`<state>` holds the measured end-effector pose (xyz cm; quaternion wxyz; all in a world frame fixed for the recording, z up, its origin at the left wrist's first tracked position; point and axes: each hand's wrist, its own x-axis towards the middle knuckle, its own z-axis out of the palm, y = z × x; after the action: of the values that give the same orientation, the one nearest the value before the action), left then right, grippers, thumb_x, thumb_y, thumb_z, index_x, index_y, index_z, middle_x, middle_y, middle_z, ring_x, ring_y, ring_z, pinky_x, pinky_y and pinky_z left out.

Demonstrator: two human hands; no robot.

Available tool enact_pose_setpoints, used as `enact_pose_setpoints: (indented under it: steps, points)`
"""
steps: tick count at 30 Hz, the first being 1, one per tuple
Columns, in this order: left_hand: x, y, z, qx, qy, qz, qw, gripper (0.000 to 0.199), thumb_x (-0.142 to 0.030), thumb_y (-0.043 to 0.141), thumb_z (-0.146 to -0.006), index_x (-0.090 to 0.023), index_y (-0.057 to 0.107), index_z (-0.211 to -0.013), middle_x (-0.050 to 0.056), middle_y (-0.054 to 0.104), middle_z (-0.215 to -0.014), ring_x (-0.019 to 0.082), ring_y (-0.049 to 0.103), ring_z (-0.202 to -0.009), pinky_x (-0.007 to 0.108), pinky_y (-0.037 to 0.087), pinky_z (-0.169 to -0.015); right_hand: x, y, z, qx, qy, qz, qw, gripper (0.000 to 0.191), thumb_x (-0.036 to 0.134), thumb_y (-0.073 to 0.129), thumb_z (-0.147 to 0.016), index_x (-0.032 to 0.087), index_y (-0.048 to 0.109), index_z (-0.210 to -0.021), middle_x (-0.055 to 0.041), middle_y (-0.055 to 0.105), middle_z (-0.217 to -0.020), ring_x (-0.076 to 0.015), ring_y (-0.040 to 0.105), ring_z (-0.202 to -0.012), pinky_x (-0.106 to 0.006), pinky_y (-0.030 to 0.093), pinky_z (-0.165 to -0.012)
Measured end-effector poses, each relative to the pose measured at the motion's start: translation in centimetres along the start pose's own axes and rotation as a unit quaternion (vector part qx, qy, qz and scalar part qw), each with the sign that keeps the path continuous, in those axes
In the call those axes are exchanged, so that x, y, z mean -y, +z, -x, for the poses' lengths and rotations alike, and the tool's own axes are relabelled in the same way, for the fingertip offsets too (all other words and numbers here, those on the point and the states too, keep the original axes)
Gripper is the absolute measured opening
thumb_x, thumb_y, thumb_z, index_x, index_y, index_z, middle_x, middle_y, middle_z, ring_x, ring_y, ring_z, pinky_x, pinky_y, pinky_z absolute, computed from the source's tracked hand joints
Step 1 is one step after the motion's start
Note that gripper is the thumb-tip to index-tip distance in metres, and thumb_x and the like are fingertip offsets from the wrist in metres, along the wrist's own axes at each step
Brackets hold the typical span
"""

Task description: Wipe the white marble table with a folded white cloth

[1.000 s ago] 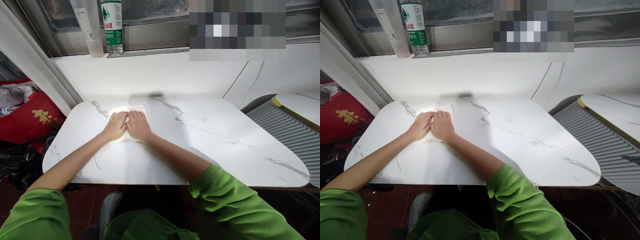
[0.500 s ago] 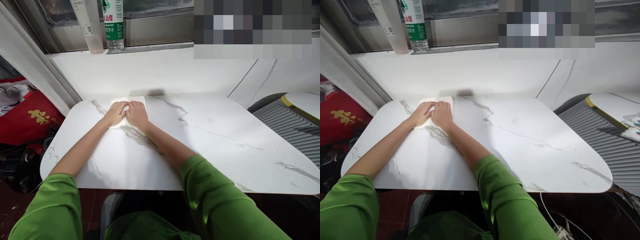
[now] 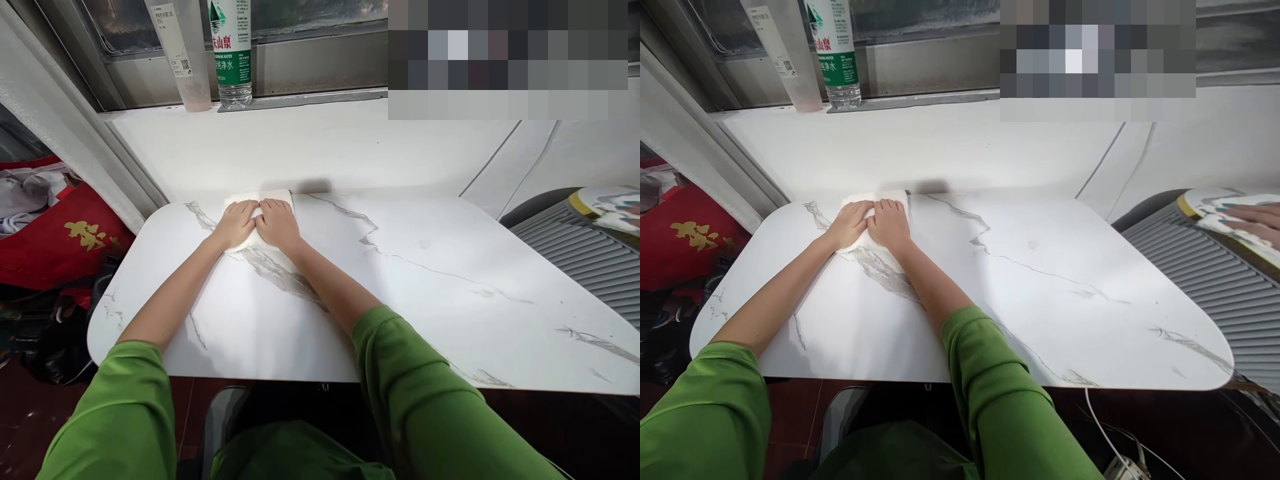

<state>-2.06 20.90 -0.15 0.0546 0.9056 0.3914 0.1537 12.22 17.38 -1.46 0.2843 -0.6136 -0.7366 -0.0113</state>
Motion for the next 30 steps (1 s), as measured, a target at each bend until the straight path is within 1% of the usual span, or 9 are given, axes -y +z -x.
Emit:
enact_pose_setpoints:
  steps: [5, 7, 10, 13, 17, 20, 24, 27, 30]
  points:
    - [-1.0, -0.1, 0.8, 0.016, -0.023, -0.006, 1.0, 0.051, -0.025, 0.029, -0.094, -0.014, 0.045, -0.141, 0.011, 0.049, -0.15, 0.024, 0.04, -0.141, 0.047, 0.021, -0.122, 0.4, -0.6, 0.9, 0.016, -0.003, 0.01, 1.0, 0.036, 0.011, 0.035, -0.091, 0.008, 0.062, -0.115, -0.0176, 0.067, -0.119, -0.0286, 0.057, -0.114, -0.042, 0.035, -0.106]
    - [-1.8, -0.2, 1.5, 0.017, -0.021, -0.008, 1.0, 0.051, -0.024, 0.029, -0.094, -0.014, 0.045, -0.141, 0.012, 0.048, -0.15, 0.024, 0.039, -0.142, 0.046, 0.021, -0.122, 0.5, -1.0, 1.9, 0.019, -0.009, 0.015, 1.0, 0.037, 0.011, 0.035, -0.09, 0.008, 0.063, -0.114, -0.0178, 0.067, -0.119, -0.0287, 0.057, -0.113, -0.042, 0.035, -0.105]
    - [-3.5, -0.2, 2.9, 0.027, -0.013, -0.015, 0.999, 0.05, -0.024, 0.029, -0.094, -0.014, 0.044, -0.142, 0.012, 0.047, -0.151, 0.023, 0.038, -0.143, 0.047, 0.02, -0.122, 0.4, -1.7, 3.9, 0.015, -0.015, 0.026, 0.999, 0.04, 0.012, 0.035, -0.09, 0.005, 0.062, -0.118, -0.0202, 0.065, -0.126, -0.0301, 0.056, -0.117, -0.043, 0.034, -0.107]
    - [-5.7, 0.0, 4.4, 0.032, -0.008, -0.023, 0.999, 0.05, -0.024, 0.031, -0.095, -0.015, 0.043, -0.143, 0.012, 0.046, -0.153, 0.023, 0.037, -0.144, 0.047, 0.019, -0.123, -0.1, -2.6, 6.4, 0.012, -0.028, 0.029, 0.999, 0.043, 0.015, 0.034, -0.091, 0.004, 0.06, -0.124, -0.021, 0.061, -0.134, -0.0311, 0.053, -0.125, -0.045, 0.033, -0.11]
    - [-9.6, 0.3, 6.4, 0.038, -0.012, -0.029, 0.999, 0.051, -0.024, 0.029, -0.097, -0.013, 0.041, -0.145, 0.014, 0.045, -0.154, 0.025, 0.036, -0.146, 0.049, 0.018, -0.124, -1.2, -4.4, 9.7, 0.032, -0.051, 0.026, 0.998, 0.047, 0.017, 0.033, -0.093, 0.004, 0.058, -0.13, -0.0194, 0.059, -0.139, -0.0299, 0.049, -0.133, -0.045, 0.033, -0.113]
    - [-12.7, 0.7, 7.9, 0.041, -0.005, -0.034, 0.999, 0.052, -0.024, 0.028, -0.098, -0.009, 0.04, -0.147, 0.017, 0.043, -0.155, 0.028, 0.033, -0.148, 0.052, 0.019, -0.123, -1.9, -6.3, 12.3, 0.042, -0.059, 0.037, 0.997, 0.048, 0.017, 0.034, -0.092, 0.005, 0.057, -0.132, -0.0187, 0.06, -0.139, -0.0294, 0.05, -0.131, -0.046, 0.035, -0.113]
    - [-16.2, 1.7, 9.5, 0.022, 0.019, -0.042, 0.999, 0.054, -0.026, 0.03, -0.097, -0.005, 0.04, -0.146, 0.022, 0.042, -0.154, 0.033, 0.032, -0.148, 0.057, 0.02, -0.122, -2.6, -8.7, 15.2, 0.053, -0.09, 0.047, 0.993, 0.048, 0.017, 0.037, -0.089, 0.007, 0.058, -0.131, -0.0184, 0.063, -0.134, -0.0298, 0.054, -0.126, -0.047, 0.039, -0.11]
    - [-17.5, 2.4, 9.6, 0.014, 0.012, -0.027, 0.999, 0.053, -0.025, 0.033, -0.095, -0.007, 0.042, -0.145, 0.021, 0.045, -0.153, 0.033, 0.034, -0.147, 0.058, 0.018, -0.122, -3.0, -9.8, 15.9, 0.065, -0.1, 0.054, 0.991, 0.048, 0.017, 0.039, -0.086, 0.007, 0.058, -0.129, -0.0189, 0.065, -0.129, -0.031, 0.056, -0.121, -0.046, 0.042, -0.107]
    - [-17.5, 2.6, 8.2, 0.023, -0.021, 0.007, 0.999, 0.052, -0.021, 0.034, -0.094, -0.008, 0.042, -0.143, 0.018, 0.046, -0.152, 0.029, 0.035, -0.147, 0.053, 0.015, -0.125, -3.6, -9.9, 15.2, 0.073, -0.082, 0.043, 0.993, 0.045, 0.015, 0.039, -0.085, 0.007, 0.061, -0.124, -0.019, 0.066, -0.125, -0.0307, 0.058, -0.113, -0.044, 0.045, -0.103]
